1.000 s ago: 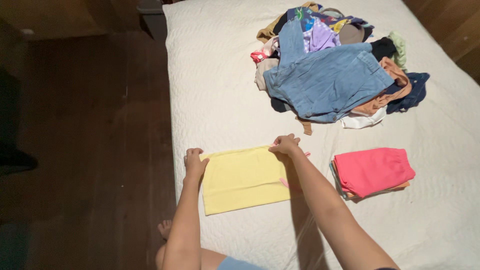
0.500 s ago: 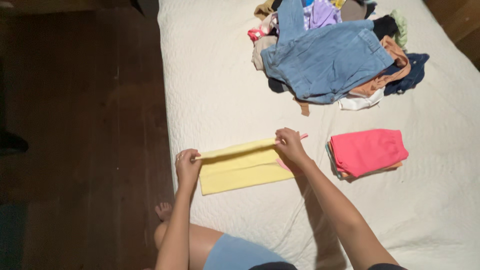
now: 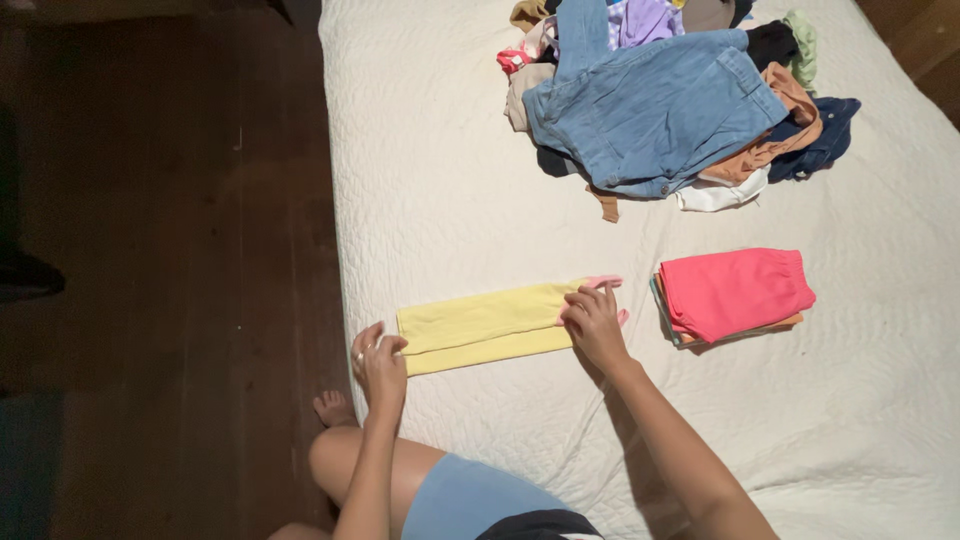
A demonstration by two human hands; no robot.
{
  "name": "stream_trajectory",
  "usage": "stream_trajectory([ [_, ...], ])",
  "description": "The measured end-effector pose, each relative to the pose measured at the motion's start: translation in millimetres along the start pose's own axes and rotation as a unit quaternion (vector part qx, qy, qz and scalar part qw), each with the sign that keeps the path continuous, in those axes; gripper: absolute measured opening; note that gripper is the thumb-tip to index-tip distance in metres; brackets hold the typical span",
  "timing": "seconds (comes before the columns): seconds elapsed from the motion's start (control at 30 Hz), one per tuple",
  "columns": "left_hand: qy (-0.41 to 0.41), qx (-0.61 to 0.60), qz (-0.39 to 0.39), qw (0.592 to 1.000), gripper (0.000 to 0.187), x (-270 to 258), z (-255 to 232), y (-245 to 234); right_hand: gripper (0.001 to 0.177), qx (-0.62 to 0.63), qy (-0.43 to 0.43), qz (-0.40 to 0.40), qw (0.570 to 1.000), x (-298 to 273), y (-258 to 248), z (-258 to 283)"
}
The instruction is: The person folds various children's clothing items one by one on a bed. They handle a white polka-dotted shirt, a blue patterned top, a pink shirt, an orange shirt, a navy blue top, a pink top, and a yellow top, folding each into a neat stack.
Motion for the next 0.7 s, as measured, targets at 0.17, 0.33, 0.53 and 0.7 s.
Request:
stream_trajectory([
  [0.17, -0.293, -0.301, 0.0, 0.908, 0.016, -19, -4, 25, 0.015, 0.059, 0.066, -0.078, 0.993, 4, -17, 41],
  [0.33, 0.054, -0.224, 0.11, 0.967, 0.023, -15, -92, 80, 0.018, 0.106, 0.044, -0.055, 0.992, 21, 39, 91],
  [0.53, 0.145, 0.032, 0.161, 0.976, 0.053, -6, -70, 95, 0.064, -0.043, 0.139, 0.065, 0.987, 11, 86, 48],
  [0.7, 0.043, 0.087, 0.176, 0.98, 0.056, -8, -28, 84, 0.08, -0.154, 0.237, 0.138, 0.949, -15, 69, -8],
])
Point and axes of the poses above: each hand's wrist, its own x-axis towards the middle knuckle, its own y-axis out of the palm, z = x × y, the point moved 5 cm from there along x, towards the middle knuckle, and after that the axes turned 1 degree about z, right-handed, at the moved point
